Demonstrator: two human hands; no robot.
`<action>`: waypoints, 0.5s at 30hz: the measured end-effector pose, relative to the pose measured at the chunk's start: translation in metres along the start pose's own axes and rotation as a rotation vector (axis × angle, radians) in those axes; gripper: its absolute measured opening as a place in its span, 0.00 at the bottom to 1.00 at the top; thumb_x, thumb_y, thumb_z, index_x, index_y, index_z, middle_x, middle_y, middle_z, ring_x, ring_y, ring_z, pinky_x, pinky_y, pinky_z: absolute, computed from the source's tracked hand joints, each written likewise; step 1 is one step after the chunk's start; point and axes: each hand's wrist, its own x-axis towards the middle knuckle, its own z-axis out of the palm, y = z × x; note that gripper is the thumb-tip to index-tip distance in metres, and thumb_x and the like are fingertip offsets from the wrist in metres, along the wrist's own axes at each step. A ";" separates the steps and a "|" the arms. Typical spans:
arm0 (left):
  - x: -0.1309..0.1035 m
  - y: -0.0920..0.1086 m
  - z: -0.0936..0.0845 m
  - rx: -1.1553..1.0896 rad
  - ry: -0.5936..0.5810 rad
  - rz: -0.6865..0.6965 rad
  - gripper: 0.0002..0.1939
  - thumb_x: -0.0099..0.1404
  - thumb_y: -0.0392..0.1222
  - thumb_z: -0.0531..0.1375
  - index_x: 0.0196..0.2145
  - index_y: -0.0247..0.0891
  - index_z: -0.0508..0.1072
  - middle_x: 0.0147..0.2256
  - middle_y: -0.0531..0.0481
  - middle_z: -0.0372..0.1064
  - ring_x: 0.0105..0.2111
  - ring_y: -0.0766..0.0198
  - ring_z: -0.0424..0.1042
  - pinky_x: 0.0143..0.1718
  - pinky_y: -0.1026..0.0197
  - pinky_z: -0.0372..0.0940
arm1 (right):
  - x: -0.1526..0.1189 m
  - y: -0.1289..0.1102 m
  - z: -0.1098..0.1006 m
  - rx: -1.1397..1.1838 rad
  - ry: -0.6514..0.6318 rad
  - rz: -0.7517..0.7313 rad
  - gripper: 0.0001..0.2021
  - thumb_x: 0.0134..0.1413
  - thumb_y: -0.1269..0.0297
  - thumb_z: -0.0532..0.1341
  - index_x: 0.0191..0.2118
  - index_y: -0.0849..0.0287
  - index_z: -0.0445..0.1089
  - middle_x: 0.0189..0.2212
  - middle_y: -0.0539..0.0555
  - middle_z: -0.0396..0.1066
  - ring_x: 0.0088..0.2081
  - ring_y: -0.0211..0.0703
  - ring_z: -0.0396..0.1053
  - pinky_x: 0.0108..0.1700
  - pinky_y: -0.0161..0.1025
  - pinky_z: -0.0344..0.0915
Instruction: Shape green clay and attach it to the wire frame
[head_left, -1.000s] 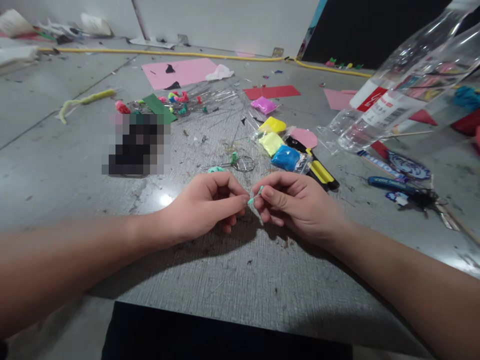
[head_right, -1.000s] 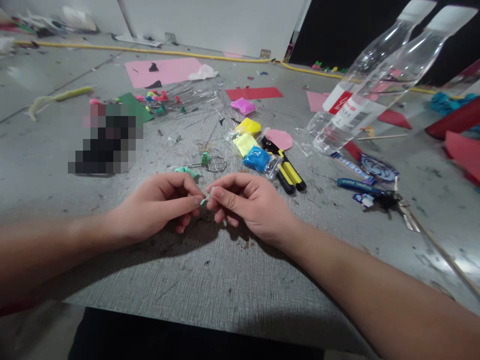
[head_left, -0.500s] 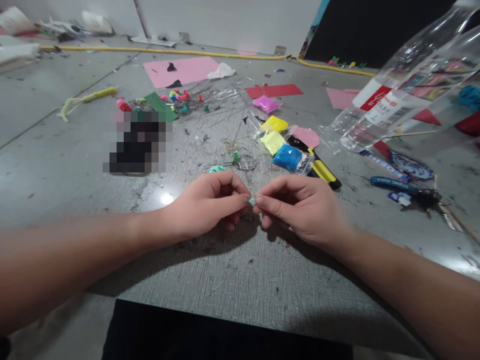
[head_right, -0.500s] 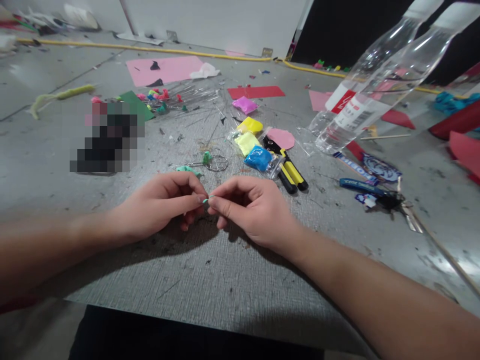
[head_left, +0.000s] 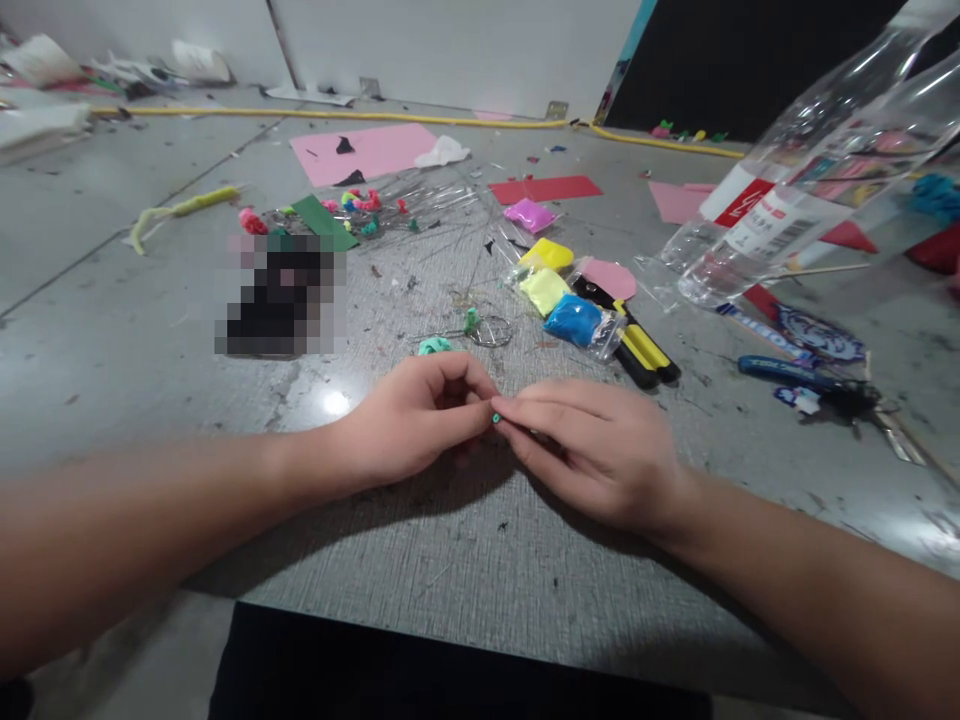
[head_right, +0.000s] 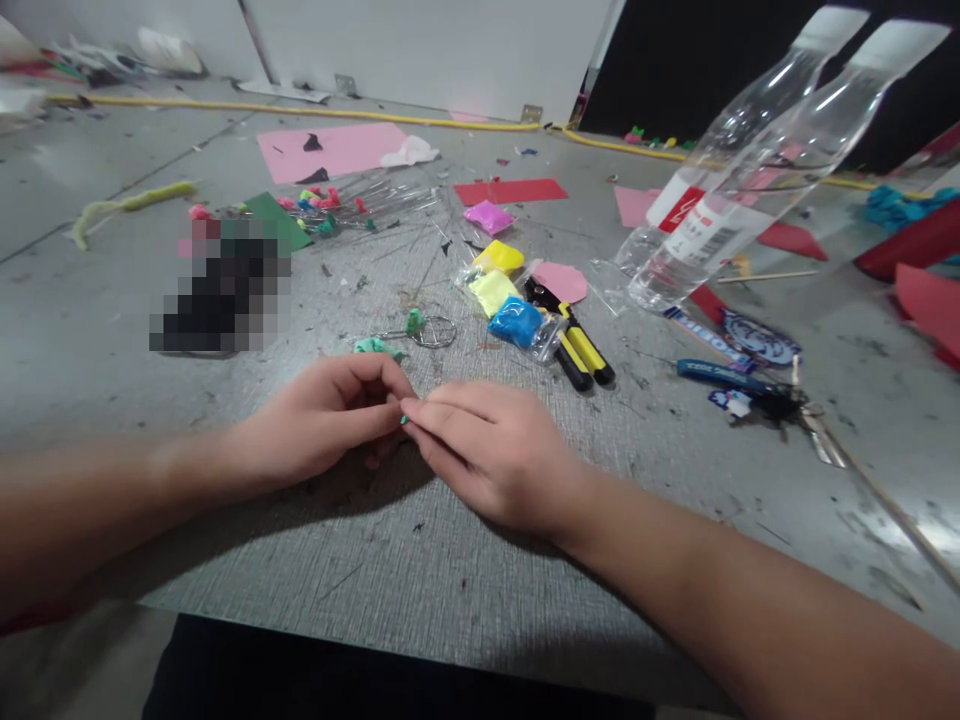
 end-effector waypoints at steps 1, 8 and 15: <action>0.000 0.000 0.000 -0.008 0.013 0.002 0.04 0.64 0.32 0.62 0.32 0.35 0.70 0.18 0.58 0.66 0.18 0.73 0.65 0.19 0.73 0.61 | 0.000 -0.001 -0.001 -0.003 0.005 0.009 0.08 0.64 0.74 0.62 0.46 0.58 0.75 0.38 0.55 0.81 0.37 0.41 0.78 0.41 0.38 0.76; 0.003 0.002 0.003 -0.196 0.188 -0.048 0.05 0.66 0.31 0.59 0.38 0.38 0.67 0.23 0.57 0.69 0.20 0.71 0.67 0.18 0.70 0.65 | 0.000 0.009 -0.001 0.127 0.219 0.489 0.11 0.67 0.67 0.56 0.30 0.54 0.64 0.21 0.45 0.63 0.21 0.36 0.62 0.25 0.36 0.61; 0.004 -0.003 -0.006 0.205 0.225 0.235 0.04 0.66 0.35 0.60 0.37 0.39 0.67 0.28 0.55 0.68 0.25 0.68 0.69 0.24 0.65 0.66 | 0.002 0.020 -0.002 0.045 0.029 0.316 0.10 0.70 0.64 0.57 0.35 0.56 0.71 0.28 0.52 0.74 0.32 0.42 0.73 0.35 0.39 0.67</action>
